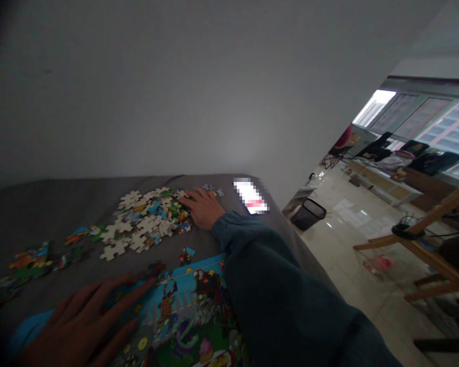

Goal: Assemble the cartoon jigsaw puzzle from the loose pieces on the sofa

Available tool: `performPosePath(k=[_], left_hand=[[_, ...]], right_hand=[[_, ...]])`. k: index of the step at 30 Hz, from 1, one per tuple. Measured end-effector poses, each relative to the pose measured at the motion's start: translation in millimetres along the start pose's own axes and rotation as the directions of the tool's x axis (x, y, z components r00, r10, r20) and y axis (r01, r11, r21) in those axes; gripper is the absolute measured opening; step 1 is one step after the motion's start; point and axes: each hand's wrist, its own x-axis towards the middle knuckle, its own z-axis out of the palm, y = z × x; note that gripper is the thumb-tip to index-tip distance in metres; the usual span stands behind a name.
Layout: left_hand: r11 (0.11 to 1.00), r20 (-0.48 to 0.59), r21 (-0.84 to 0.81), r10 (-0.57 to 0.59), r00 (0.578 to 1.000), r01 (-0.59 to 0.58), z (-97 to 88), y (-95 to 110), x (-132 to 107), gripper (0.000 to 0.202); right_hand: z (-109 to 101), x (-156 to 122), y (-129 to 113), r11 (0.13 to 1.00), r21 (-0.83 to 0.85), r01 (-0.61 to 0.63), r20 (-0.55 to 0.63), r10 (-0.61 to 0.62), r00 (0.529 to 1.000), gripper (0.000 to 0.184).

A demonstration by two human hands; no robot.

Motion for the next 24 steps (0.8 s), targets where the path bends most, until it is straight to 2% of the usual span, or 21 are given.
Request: performPosePath(k=[8, 15, 24], left_hand=[[1.0, -0.031, 0.003, 0.026, 0.999, -0.026, -0.7, 0.9, 1.8, 0.057], [0.999, -0.08, 0.016, 0.035, 0.996, -0.034, -0.7, 1.9, 2.5, 0.057], [1.0, -0.09, 0.006, 0.026, 0.996, -0.026, -1.7, 5.1, 1.6, 0.058]], right_hand=[[-3.5, -0.5, -9.3, 0.997, -0.078, -0.005, -0.005, 0.005, 1.0, 0.057], [-1.0, 6.6, -13.5, 0.993, -0.1, -0.067, 0.021, 0.069, 0.997, 0.056], [1.4, 2.1, -11.8, 0.996, -0.057, -0.069, -0.062, 0.066, 0.996, 0.057]])
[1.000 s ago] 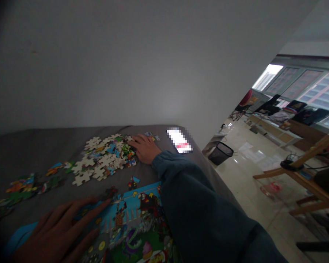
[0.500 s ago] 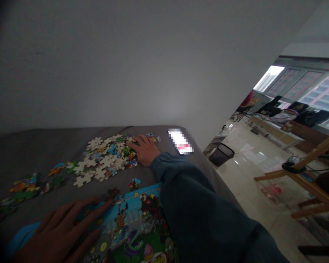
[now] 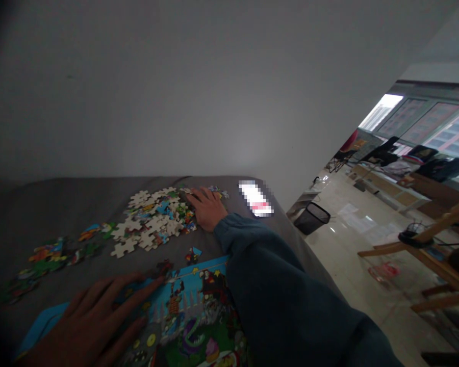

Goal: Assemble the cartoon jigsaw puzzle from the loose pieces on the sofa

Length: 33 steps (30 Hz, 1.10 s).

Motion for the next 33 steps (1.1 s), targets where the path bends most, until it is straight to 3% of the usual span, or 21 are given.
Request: performPosePath(k=[9, 14, 19, 21, 23, 25, 28, 31, 33], left_hand=[[1.0, -0.004, 0.008, 0.018, 1.0, -0.018, -1.2, -0.2, 1.2, 0.058], [1.0, 0.007, 0.009, 0.011, 1.0, -0.011, 1.2, -1.5, 0.3, 0.055], [1.0, 0.044, -0.013, -0.017, 0.999, 0.018, 1.0, -1.5, -0.5, 0.051], [1.0, 0.042, -0.018, -0.022, 0.999, 0.023, 0.2, -1.0, -1.1, 0.049], [0.999, 0.039, -0.022, -0.025, 0.999, 0.026, 0.0, -0.5, -1.4, 0.049], [0.999, 0.037, -0.029, -0.028, 0.999, 0.029, 0.3, 0.1, -1.2, 0.049], [0.998, 0.038, -0.047, -0.036, 0.999, 0.038, 0.0, 1.8, 0.7, 0.05], [0.997, 0.05, -0.061, -0.047, 0.998, 0.05, -4.0, 5.0, 4.5, 0.05], [0.997, 0.064, -0.062, -0.05, 0.997, 0.054, -8.6, 7.3, 7.1, 0.048]], right_hand=[[-2.7, -0.6, 1.5, 0.998, 0.03, 0.056, 0.04, -0.057, 0.998, 0.063], [-2.1, -1.1, 7.1, 0.992, 0.07, -0.109, 0.001, 0.109, 0.994, 0.064], [-9.1, -2.7, 18.0, 0.95, 0.042, -0.309, -0.105, 0.312, 0.944, 0.069], [-15.3, -2.8, 18.4, 0.943, 0.074, -0.324, -0.15, 0.332, 0.931, 0.063], [-21.5, -3.9, 13.6, 0.962, 0.145, -0.233, -0.156, 0.254, 0.954, 0.052], [-25.3, -7.1, 3.7, 0.976, 0.21, -0.059, -0.132, 0.088, 0.987, 0.045], [-24.8, -15.7, -15.1, 0.957, 0.257, 0.135, -0.074, -0.12, 0.99, 0.051], [-21.2, -23.9, -28.2, 0.956, 0.261, 0.134, -0.03, -0.131, 0.991, 0.068], [-19.7, -26.9, -31.5, 0.964, 0.245, 0.106, -0.043, -0.098, 0.994, 0.069]])
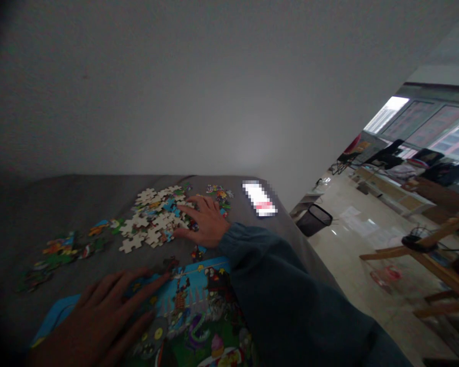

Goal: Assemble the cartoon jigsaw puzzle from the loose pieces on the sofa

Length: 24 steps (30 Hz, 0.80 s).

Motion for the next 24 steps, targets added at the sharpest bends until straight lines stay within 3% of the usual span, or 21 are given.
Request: performPosePath(k=[6, 11, 14, 20, 24], left_hand=[[1.0, 0.006, 0.001, 0.003, 1.0, -0.003, -7.9, 2.9, 2.3, 0.047], [1.0, 0.007, 0.003, 0.002, 1.0, -0.002, -6.9, 3.1, 3.6, 0.044], [1.0, -0.008, -0.008, 0.002, 1.0, -0.002, -6.3, 3.3, 3.8, 0.045], [0.998, -0.008, -0.034, -0.044, 0.999, 0.044, -4.0, 2.4, 2.1, 0.046], [0.995, -0.003, -0.006, -0.099, 0.995, 0.099, -4.5, 0.6, 3.9, 0.047]], right_hand=[[0.3, -4.4, -3.7, 0.996, -0.039, 0.08, -0.01, -0.08, 0.997, 0.079], [5.2, -6.5, -4.1, 0.989, 0.003, 0.145, 0.011, -0.145, 0.989, 0.042], [9.4, -6.2, -0.1, 0.984, 0.073, 0.16, -0.033, -0.158, 0.987, 0.031], [9.2, -6.5, 2.2, 0.977, 0.095, 0.193, 0.016, -0.195, 0.981, 0.048], [4.5, -6.5, -2.5, 0.97, 0.07, 0.234, 0.085, -0.24, 0.967, 0.048]])
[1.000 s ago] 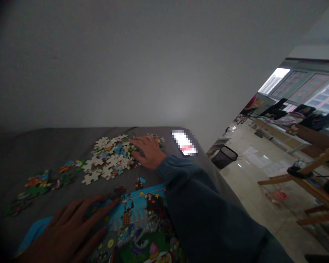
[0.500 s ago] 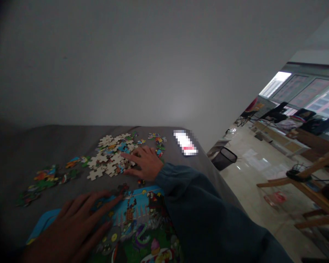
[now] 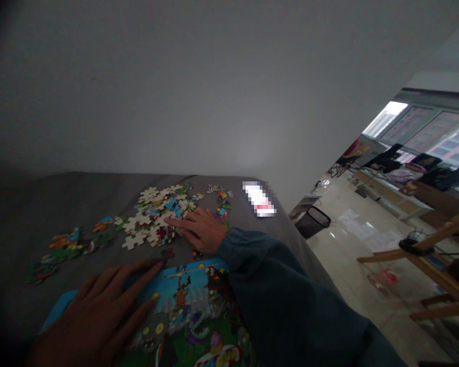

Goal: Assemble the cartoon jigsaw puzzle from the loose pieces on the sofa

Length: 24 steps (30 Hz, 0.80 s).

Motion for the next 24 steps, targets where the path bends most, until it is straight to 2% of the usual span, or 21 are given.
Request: performPosePath(k=[7, 11, 14, 17, 20, 24], left_hand=[[0.999, -0.059, 0.042, -0.004, 0.998, 0.006, 0.6, -2.6, -0.8, 0.047], [0.999, -0.062, 0.045, 0.006, 0.998, -0.003, 1.7, -3.3, -1.3, 0.046], [0.999, -0.06, 0.048, 0.01, 0.998, -0.007, 1.8, -3.6, -1.2, 0.046], [0.999, -0.041, 0.047, 0.011, 0.999, -0.009, 2.6, -3.6, -1.1, 0.046], [1.0, -0.032, 0.031, 0.0, 1.0, 0.001, 3.3, -3.2, -0.5, 0.047], [0.992, -0.086, -0.123, -0.011, 0.996, 0.0, -3.0, 1.0, 1.7, 0.043]], right_hand=[[-2.3, 1.9, -8.2, 0.998, -0.054, 0.042, 0.054, -0.039, 0.998, 0.059], [-1.0, 2.7, -3.7, 0.998, 0.043, 0.048, -0.002, -0.048, 0.999, 0.04], [-3.3, 0.9, 2.3, 0.97, 0.24, -0.036, -0.111, 0.064, 0.992, 0.023], [-8.3, -4.0, 5.7, 0.872, 0.466, -0.147, -0.186, 0.26, 0.948, 0.013], [-14.5, -11.3, 5.4, 0.723, 0.649, -0.237, -0.158, 0.433, 0.887, 0.018], [-24.1, -25.6, -8.5, 0.394, 0.878, -0.27, -0.019, 0.594, 0.804, 0.035]])
